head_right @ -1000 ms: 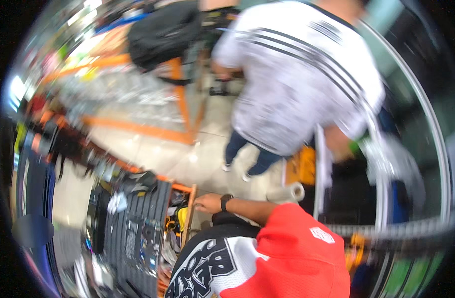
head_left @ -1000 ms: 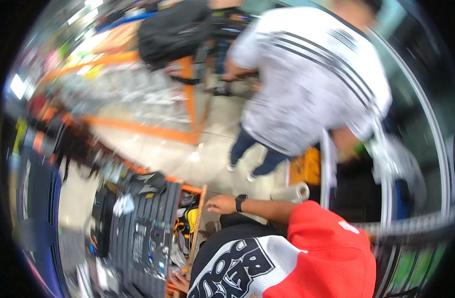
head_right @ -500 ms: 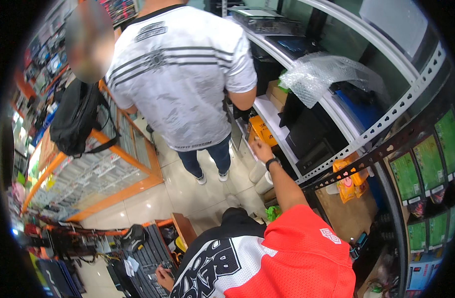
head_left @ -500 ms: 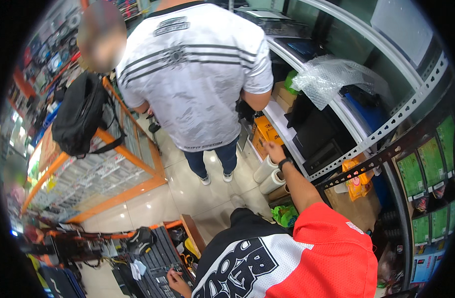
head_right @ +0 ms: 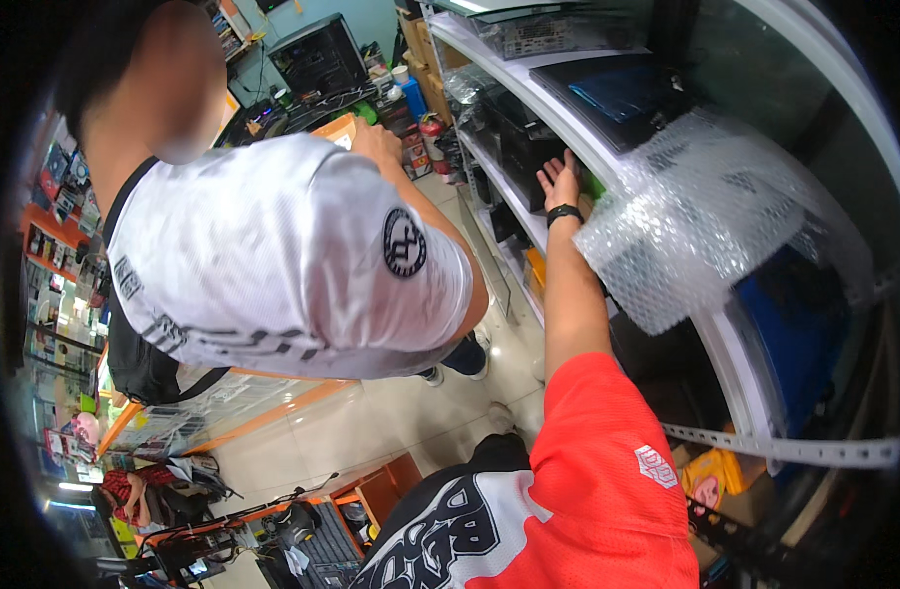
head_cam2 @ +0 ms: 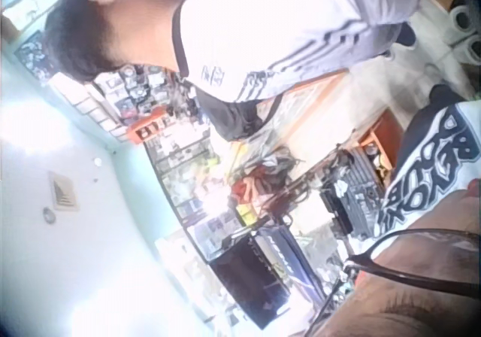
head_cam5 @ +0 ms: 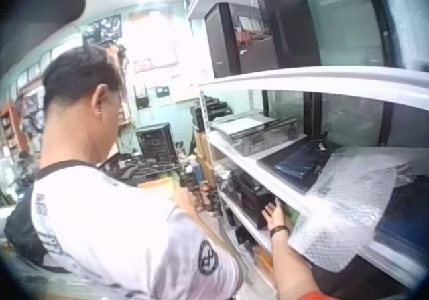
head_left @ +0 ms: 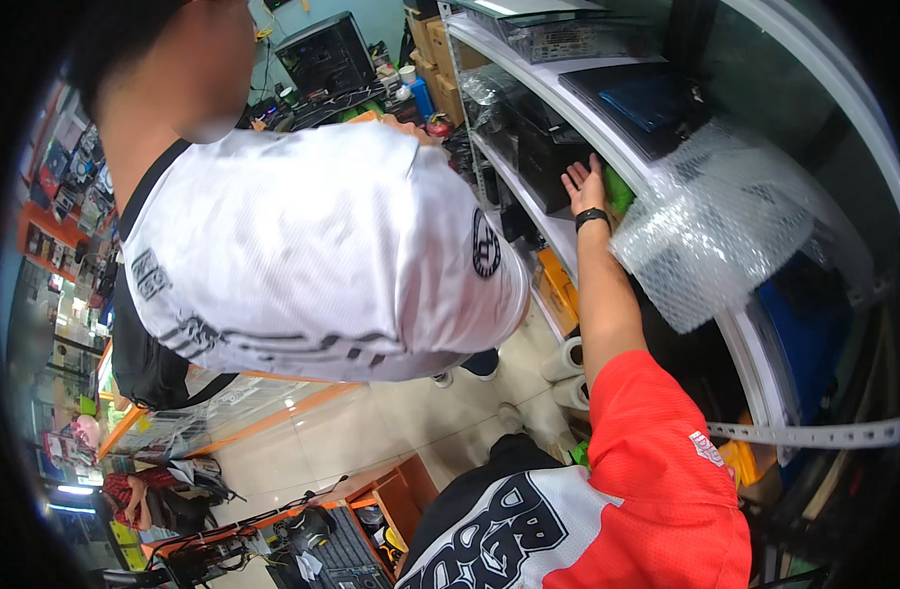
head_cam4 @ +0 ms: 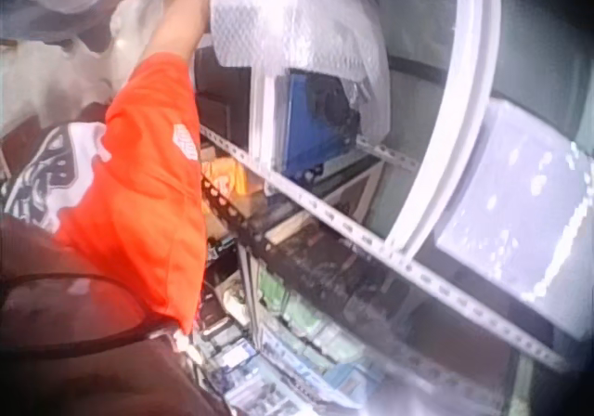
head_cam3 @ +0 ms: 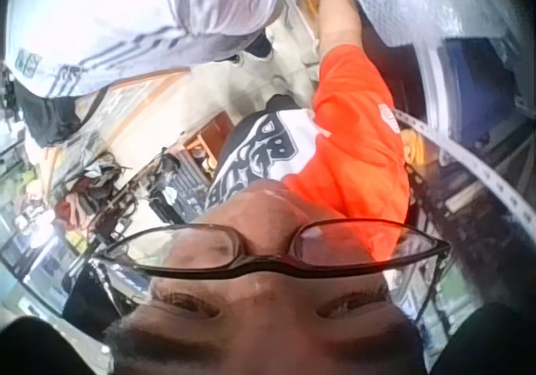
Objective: The person places a battery into a laptop chassis, connects a small internal cable by hand, and uses a screwdriver to secure it with screws. Then, the person places the bottom panel onto the laptop and presses it into place.
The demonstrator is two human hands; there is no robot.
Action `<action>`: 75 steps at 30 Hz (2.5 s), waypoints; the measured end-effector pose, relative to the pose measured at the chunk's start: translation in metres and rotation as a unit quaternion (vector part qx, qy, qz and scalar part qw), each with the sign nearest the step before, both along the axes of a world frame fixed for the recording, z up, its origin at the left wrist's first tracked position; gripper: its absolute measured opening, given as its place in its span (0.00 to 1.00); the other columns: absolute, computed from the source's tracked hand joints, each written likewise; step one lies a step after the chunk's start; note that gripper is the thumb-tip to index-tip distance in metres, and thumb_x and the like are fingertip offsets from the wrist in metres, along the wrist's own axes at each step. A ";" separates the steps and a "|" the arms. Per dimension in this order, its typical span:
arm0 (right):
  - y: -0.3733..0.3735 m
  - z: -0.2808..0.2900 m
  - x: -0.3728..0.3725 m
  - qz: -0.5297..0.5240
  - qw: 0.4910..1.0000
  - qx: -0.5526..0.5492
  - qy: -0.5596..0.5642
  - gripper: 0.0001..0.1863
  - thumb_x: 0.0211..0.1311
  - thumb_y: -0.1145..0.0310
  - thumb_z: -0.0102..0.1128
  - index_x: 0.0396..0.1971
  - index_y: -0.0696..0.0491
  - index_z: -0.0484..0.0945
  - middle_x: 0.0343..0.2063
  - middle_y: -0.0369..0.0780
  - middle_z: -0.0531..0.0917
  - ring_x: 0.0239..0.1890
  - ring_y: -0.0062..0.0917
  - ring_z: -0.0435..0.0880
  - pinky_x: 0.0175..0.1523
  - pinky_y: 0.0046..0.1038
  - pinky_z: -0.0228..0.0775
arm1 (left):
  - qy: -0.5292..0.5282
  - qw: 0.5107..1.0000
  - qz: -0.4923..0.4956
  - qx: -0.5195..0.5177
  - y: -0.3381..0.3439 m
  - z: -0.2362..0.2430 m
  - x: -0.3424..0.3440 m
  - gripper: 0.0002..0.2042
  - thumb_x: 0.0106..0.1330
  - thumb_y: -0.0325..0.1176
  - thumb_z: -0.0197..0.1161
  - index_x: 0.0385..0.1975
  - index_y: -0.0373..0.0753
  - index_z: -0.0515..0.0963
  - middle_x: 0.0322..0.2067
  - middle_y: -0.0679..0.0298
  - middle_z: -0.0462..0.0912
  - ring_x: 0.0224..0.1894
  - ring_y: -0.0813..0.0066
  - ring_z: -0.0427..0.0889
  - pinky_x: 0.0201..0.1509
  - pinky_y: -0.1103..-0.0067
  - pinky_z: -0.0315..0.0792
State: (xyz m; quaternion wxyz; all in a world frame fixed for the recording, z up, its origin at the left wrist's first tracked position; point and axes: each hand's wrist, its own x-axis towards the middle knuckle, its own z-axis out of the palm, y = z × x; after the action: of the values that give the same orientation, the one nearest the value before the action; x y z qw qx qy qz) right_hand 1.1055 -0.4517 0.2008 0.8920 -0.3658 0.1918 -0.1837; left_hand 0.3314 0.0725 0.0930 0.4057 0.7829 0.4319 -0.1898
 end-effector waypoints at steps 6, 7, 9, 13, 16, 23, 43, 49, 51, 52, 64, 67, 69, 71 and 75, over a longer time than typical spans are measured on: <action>-0.019 -0.012 0.071 0.023 0.996 0.079 -0.042 0.26 0.75 0.54 0.58 0.66 0.49 0.70 0.55 0.47 0.76 0.56 0.39 0.82 0.63 0.43 0.77 | 0.041 0.999 0.009 0.001 -0.015 0.024 0.031 0.15 0.78 0.39 0.61 0.48 0.31 0.83 0.31 0.60 0.86 0.31 0.79 0.80 0.40 0.80 0.75; -0.027 -0.010 0.080 0.037 0.995 0.080 -0.041 0.18 0.76 0.61 0.58 0.59 0.52 0.74 0.49 0.44 0.79 0.53 0.35 0.83 0.60 0.39 0.81 | 0.043 0.999 0.008 -0.002 -0.017 0.024 0.037 0.15 0.78 0.39 0.61 0.48 0.31 0.83 0.31 0.61 0.86 0.31 0.79 0.80 0.40 0.80 0.75; -0.035 -0.009 0.090 0.028 0.998 0.026 -0.049 0.16 0.75 0.66 0.58 0.58 0.54 0.74 0.48 0.44 0.80 0.51 0.34 0.84 0.58 0.38 0.83 | 0.052 0.999 0.003 -0.004 -0.018 0.023 0.045 0.15 0.78 0.39 0.61 0.48 0.31 0.83 0.31 0.61 0.86 0.31 0.79 0.80 0.39 0.80 0.75; -0.023 0.001 0.082 -0.014 0.999 -0.033 -0.040 0.13 0.74 0.75 0.56 0.56 0.55 0.74 0.47 0.44 0.81 0.47 0.33 0.85 0.54 0.37 0.86 | 0.061 0.998 0.004 -0.003 -0.016 0.029 0.044 0.15 0.78 0.39 0.61 0.48 0.31 0.83 0.30 0.61 0.86 0.30 0.79 0.79 0.39 0.80 0.74; -0.020 0.009 0.062 -0.013 0.998 -0.052 -0.029 0.13 0.73 0.75 0.57 0.55 0.56 0.75 0.46 0.44 0.81 0.45 0.34 0.85 0.54 0.39 0.86 | 0.066 0.998 -0.002 -0.005 -0.014 0.028 0.047 0.15 0.77 0.39 0.61 0.47 0.31 0.83 0.30 0.61 0.86 0.30 0.80 0.79 0.38 0.80 0.74; -0.017 0.023 -0.004 0.025 0.994 -0.062 -0.088 0.13 0.68 0.75 0.61 0.51 0.53 0.74 0.41 0.40 0.83 0.39 0.30 0.85 0.48 0.37 0.84 | 0.062 0.997 -0.037 -0.010 -0.010 0.030 0.075 0.15 0.77 0.39 0.62 0.47 0.31 0.84 0.30 0.62 0.86 0.29 0.80 0.78 0.37 0.80 0.74; 0.026 0.012 -0.198 0.112 0.991 -0.067 -0.009 0.10 0.70 0.75 0.62 0.47 0.54 0.74 0.39 0.38 0.82 0.36 0.22 0.81 0.47 0.34 0.80 | -0.237 0.937 -0.244 -0.076 -0.018 0.102 0.210 0.12 0.71 0.35 0.68 0.47 0.33 0.85 0.31 0.61 0.86 0.30 0.77 0.82 0.36 0.80 0.75; 0.024 0.008 -0.233 0.134 0.989 -0.060 -0.015 0.11 0.71 0.74 0.61 0.49 0.55 0.74 0.37 0.35 0.81 0.33 0.18 0.80 0.44 0.29 0.81 | -0.241 0.930 -0.268 -0.076 -0.015 0.102 0.211 0.13 0.70 0.37 0.68 0.47 0.34 0.86 0.31 0.60 0.87 0.30 0.75 0.81 0.35 0.79 0.74; 0.014 -0.002 -0.242 0.163 0.984 -0.052 -0.049 0.11 0.71 0.74 0.61 0.50 0.55 0.75 0.37 0.33 0.80 0.32 0.15 0.79 0.45 0.27 0.81 | -0.241 0.925 -0.286 -0.065 -0.015 0.103 0.213 0.14 0.70 0.38 0.68 0.47 0.34 0.86 0.31 0.60 0.87 0.30 0.74 0.81 0.35 0.78 0.74; 0.015 0.001 -0.247 0.162 0.984 -0.057 -0.036 0.12 0.71 0.73 0.61 0.52 0.56 0.75 0.38 0.34 0.81 0.33 0.15 0.80 0.45 0.27 0.82 | -0.237 0.926 -0.288 -0.066 -0.015 0.104 0.212 0.14 0.70 0.38 0.67 0.47 0.34 0.86 0.31 0.60 0.87 0.31 0.74 0.81 0.35 0.77 0.74; -0.016 -0.010 -0.268 0.260 0.961 -0.088 -0.023 0.18 0.72 0.73 0.59 0.58 0.57 0.74 0.45 0.37 0.85 0.42 0.19 0.86 0.47 0.27 0.85 | -0.212 0.923 -0.271 -0.171 -0.038 0.098 0.244 0.17 0.74 0.41 0.65 0.53 0.35 0.83 0.45 0.58 0.86 0.43 0.72 0.82 0.49 0.78 0.75; -0.010 -0.006 -0.270 0.280 0.956 -0.086 -0.015 0.19 0.71 0.73 0.58 0.59 0.58 0.74 0.48 0.39 0.85 0.47 0.22 0.87 0.49 0.30 0.85 | -0.233 0.904 -0.280 -0.223 -0.070 0.104 0.298 0.19 0.75 0.41 0.64 0.59 0.35 0.79 0.51 0.58 0.84 0.52 0.70 0.81 0.59 0.76 0.73; -0.009 -0.003 -0.277 0.292 0.952 -0.091 -0.004 0.20 0.72 0.73 0.58 0.61 0.59 0.73 0.49 0.40 0.85 0.48 0.23 0.88 0.52 0.30 0.84 | -0.258 0.900 -0.258 -0.238 -0.093 0.110 0.334 0.23 0.77 0.44 0.61 0.62 0.33 0.76 0.56 0.57 0.83 0.57 0.69 0.80 0.61 0.73 0.72; -0.017 -0.011 -0.282 0.306 0.947 -0.096 0.002 0.20 0.72 0.73 0.58 0.61 0.60 0.73 0.49 0.40 0.85 0.48 0.24 0.88 0.53 0.30 0.84 | -0.304 0.890 -0.242 -0.240 -0.105 0.103 0.372 0.28 0.78 0.48 0.59 0.66 0.30 0.72 0.59 0.54 0.82 0.61 0.67 0.80 0.63 0.72 0.72; -0.013 -0.014 -0.295 0.327 0.940 -0.098 0.027 0.21 0.72 0.73 0.58 0.62 0.60 0.72 0.50 0.41 0.85 0.48 0.23 0.88 0.54 0.30 0.84 | -0.270 0.877 -0.152 -0.368 -0.128 0.126 0.424 0.30 0.78 0.51 0.56 0.67 0.31 0.71 0.59 0.52 0.82 0.61 0.65 0.82 0.62 0.72 0.74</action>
State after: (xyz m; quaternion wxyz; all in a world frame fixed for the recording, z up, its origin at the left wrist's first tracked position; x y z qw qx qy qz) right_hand 0.8107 -0.4648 0.1867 0.8569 -0.4991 0.0668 0.1101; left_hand 0.7552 -0.0553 0.2195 0.7314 0.6540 0.0799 -0.1759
